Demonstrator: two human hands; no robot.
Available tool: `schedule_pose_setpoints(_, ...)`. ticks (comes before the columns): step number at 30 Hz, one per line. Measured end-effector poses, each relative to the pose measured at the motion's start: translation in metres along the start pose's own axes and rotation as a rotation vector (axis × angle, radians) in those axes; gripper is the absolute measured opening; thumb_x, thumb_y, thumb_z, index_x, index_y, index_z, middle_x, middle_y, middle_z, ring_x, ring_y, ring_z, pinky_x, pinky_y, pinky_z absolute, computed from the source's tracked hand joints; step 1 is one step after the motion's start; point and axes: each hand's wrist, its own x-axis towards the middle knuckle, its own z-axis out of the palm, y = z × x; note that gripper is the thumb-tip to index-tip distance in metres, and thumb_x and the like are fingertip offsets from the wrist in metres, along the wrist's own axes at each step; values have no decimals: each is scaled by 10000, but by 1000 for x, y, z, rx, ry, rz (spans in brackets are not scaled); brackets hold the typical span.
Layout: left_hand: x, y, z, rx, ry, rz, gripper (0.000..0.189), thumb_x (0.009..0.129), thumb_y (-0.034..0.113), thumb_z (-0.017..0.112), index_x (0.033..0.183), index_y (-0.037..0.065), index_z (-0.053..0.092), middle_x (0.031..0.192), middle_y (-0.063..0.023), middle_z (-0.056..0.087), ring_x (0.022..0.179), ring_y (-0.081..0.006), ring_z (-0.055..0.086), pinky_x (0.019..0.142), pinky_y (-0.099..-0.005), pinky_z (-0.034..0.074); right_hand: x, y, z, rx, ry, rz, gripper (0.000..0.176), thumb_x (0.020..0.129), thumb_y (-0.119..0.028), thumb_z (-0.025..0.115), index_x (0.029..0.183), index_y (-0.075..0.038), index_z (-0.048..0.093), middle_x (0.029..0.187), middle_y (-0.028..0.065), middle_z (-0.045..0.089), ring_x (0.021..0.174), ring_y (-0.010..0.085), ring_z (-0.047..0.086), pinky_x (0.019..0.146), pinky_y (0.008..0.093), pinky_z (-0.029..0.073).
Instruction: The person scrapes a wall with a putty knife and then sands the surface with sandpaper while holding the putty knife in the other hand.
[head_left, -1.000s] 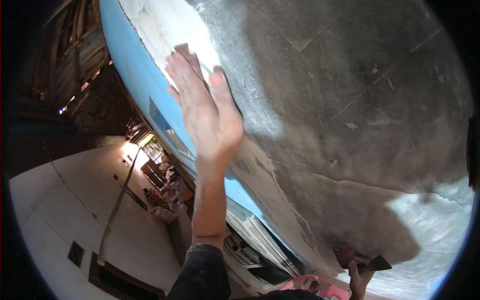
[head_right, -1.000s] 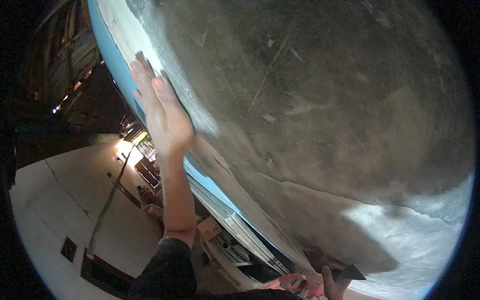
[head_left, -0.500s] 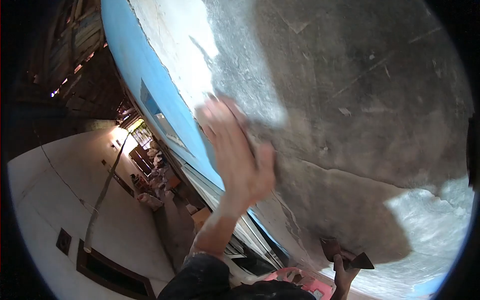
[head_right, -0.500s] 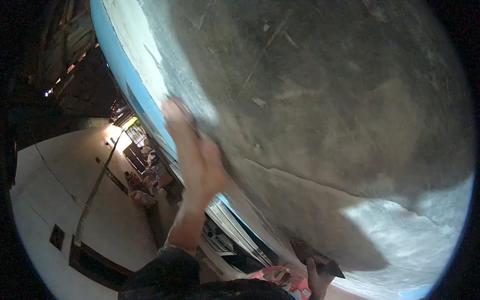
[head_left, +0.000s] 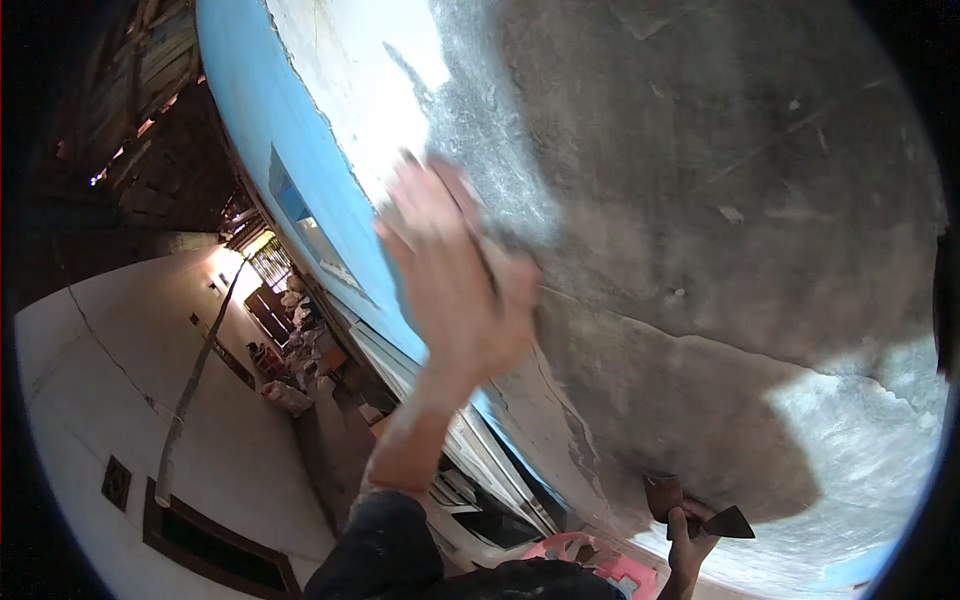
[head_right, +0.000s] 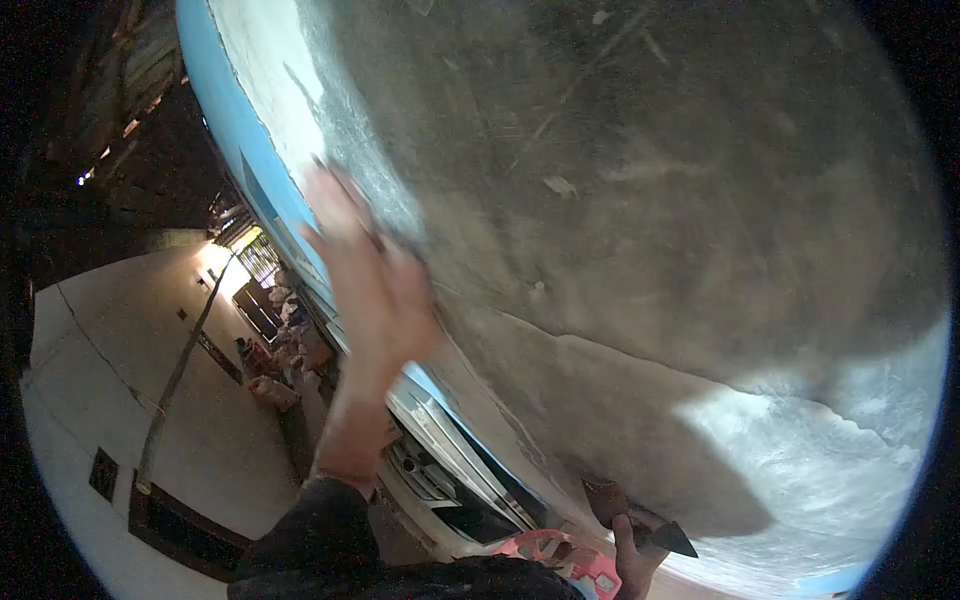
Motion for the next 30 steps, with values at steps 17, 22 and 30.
schedule_pose_setpoints(17, -2, 1, 1, -165, 24, -147, 691, 1005, 349, 297, 1450, -151, 125, 1513, -364, 111, 1429, -493, 65, 1145, -576, 21, -2, 14, -3, 12, 9, -113, 245, 825, -142, 730, 971, 12, 607, 693, 47, 581, 509, 84, 471, 471, 236, 367)
schedule_pose_setpoints(22, 3, -10, 3, -82, 28, 3, 776, 996, 445, 300, 1458, -143, 93, 1516, -360, 103, 1428, -497, 46, 1142, -588, 6, 1, 36, -11, -118, 2, -228, 234, 829, -136, 724, 981, 5, 615, 686, 47, 585, 507, 83, 468, 484, 229, 370)
schedule_pose_setpoints(30, -25, 18, 7, -276, 56, -38, 843, 987, 523, 302, 1471, -118, 46, 1524, -356, 62, 1440, -469, 9, 1136, -573, -54, 1, 9, 3, -71, 22, -144, 266, 853, -195, 716, 988, 18, 631, 658, 35, 570, 498, 70, 458, 459, 223, 336)
